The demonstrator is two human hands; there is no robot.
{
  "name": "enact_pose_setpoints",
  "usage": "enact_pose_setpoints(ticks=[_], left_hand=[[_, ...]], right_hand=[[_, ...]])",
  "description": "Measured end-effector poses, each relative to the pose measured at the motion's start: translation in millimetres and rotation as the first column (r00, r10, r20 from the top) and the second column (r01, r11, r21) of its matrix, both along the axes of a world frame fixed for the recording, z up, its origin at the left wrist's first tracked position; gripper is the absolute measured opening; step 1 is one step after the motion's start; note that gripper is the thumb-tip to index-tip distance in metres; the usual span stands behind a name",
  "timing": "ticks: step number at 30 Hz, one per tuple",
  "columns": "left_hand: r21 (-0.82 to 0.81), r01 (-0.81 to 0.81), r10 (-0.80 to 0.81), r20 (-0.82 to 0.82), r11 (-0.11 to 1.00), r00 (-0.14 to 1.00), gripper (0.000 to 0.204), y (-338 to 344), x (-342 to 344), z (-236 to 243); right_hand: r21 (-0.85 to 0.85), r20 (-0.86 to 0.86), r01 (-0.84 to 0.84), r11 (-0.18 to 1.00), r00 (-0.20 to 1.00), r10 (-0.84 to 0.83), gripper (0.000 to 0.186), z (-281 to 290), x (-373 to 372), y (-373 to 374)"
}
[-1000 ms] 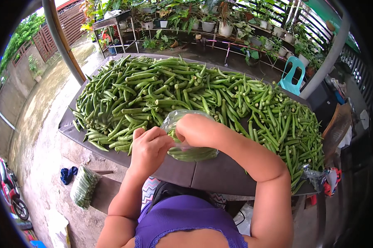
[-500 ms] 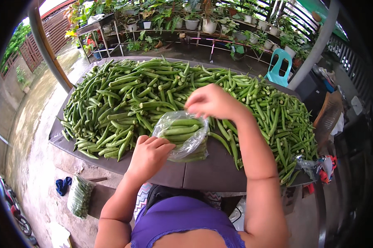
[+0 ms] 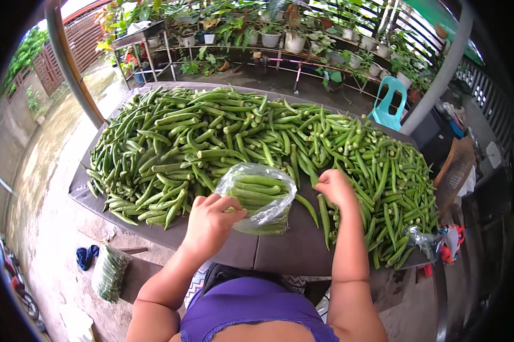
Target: The person picks up okra pods from a pile on a table and places them into a plastic bag by hand.
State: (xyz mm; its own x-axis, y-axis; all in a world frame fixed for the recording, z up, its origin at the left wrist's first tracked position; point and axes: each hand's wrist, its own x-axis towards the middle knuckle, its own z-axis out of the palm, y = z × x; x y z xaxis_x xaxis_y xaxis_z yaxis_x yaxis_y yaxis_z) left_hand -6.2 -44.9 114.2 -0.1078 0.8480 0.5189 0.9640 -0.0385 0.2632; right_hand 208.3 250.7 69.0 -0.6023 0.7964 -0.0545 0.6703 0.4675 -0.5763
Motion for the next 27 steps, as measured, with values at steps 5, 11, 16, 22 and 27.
enact_pose_setpoints(ticks=[5, 11, 16, 22, 27], left_hand=[[0.012, -0.061, 0.062, -0.022, 0.998, 0.998, 0.034, -6, 10, -15], [0.088, -0.090, 0.096, -0.068, 0.992, 0.993, 0.034, -10, 9, -24], [0.165, -0.062, 0.075, -0.077, 0.984, 0.994, 0.034, -9, 4, -25], [0.116, -0.022, 0.031, -0.080, 0.993, 0.996, 0.034, -7, -5, -26], [0.142, -0.015, 0.024, -0.066, 0.990, 0.998, 0.034, -9, -3, -25]], right_hand=[[-0.128, -0.845, -0.541, 0.831, 0.498, 0.194, 0.013, 103, -28, -71], [0.229, -0.117, -0.670, 0.706, 0.701, 0.703, 0.017, 97, -78, -131], [0.327, 0.113, -0.653, 0.684, 0.745, 0.657, 0.007, 89, -76, -141], [0.417, 0.129, -0.662, 0.623, 0.721, 0.680, 0.009, 81, -74, -140], [0.523, 0.027, -0.580, 0.625, 0.744, 0.667, 0.012, 73, -70, -133]])
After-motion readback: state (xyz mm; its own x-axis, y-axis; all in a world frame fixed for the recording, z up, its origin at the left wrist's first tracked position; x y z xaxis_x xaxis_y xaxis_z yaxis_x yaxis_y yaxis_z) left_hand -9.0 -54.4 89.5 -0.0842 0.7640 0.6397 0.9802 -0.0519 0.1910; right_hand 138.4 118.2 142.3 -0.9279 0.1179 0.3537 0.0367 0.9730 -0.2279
